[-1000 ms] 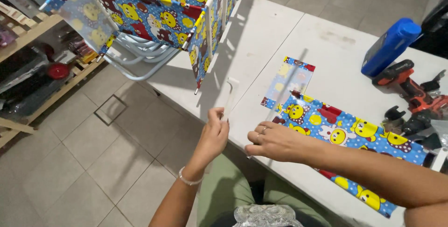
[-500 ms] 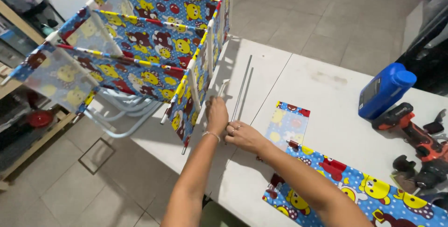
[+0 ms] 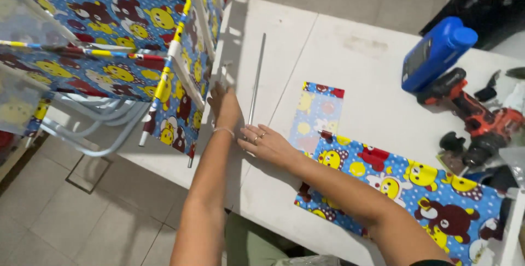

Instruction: Assembling a multi-tier fabric storage organizer by inserting metal rods into fabric sleeves and connecting the frame components.

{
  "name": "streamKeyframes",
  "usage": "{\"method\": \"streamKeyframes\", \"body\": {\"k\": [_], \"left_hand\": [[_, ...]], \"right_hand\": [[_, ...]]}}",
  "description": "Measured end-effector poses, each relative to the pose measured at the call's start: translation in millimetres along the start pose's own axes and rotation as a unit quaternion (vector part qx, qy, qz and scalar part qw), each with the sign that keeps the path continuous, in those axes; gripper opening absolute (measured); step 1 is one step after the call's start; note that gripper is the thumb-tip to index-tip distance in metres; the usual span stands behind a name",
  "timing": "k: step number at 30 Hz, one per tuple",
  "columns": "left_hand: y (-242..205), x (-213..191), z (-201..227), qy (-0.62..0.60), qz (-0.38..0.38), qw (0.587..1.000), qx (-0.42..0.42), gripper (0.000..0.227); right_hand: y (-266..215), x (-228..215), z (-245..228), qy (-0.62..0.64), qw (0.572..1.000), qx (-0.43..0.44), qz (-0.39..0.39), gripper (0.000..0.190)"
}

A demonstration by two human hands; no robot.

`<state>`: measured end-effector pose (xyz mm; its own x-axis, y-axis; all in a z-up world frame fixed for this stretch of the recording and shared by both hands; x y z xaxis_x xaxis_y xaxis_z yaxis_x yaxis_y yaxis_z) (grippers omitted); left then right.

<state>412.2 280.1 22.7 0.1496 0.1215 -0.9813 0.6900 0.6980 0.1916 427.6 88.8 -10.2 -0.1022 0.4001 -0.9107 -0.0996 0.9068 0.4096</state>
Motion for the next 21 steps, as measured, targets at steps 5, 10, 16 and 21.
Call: {"method": "streamKeyframes", "body": {"k": [5,10,16,21], "left_hand": [[-77.3,-107.7,32.6,-0.243,0.003,0.968,0.056,0.046],[-199.5,-80.2,28.9,-0.39,0.0,0.913,0.116,0.035],[-329.2,-94.5,47.2,-0.475,-0.137,0.867,0.068,0.035],[-374.3,-93.1,49.0,-0.493,-0.082,0.859,0.108,0.032]], "right_hand": [[-90.4,-82.3,15.9,0.061,0.99,0.114,0.061,0.03],[-236.4,-199.6,57.8,-0.152,0.956,0.252,-0.007,0.019],[-321.1,-259.1,74.5,-0.212,0.849,0.42,-0.241,0.038],[-343.9,-249.7,90.4,-0.203,0.872,0.379,-0.232,0.041]]}}
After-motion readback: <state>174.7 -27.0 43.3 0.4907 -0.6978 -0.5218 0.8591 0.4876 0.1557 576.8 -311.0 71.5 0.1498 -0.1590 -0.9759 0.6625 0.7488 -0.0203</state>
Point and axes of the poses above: each hand's wrist, its own y-axis towards the middle knuckle, its own x-axis out of the palm, z = x × y, the point moved 2 cm from there along y, towards the middle knuckle, and after that the axes turned 3 degrees about y, right-handed, at the moved point
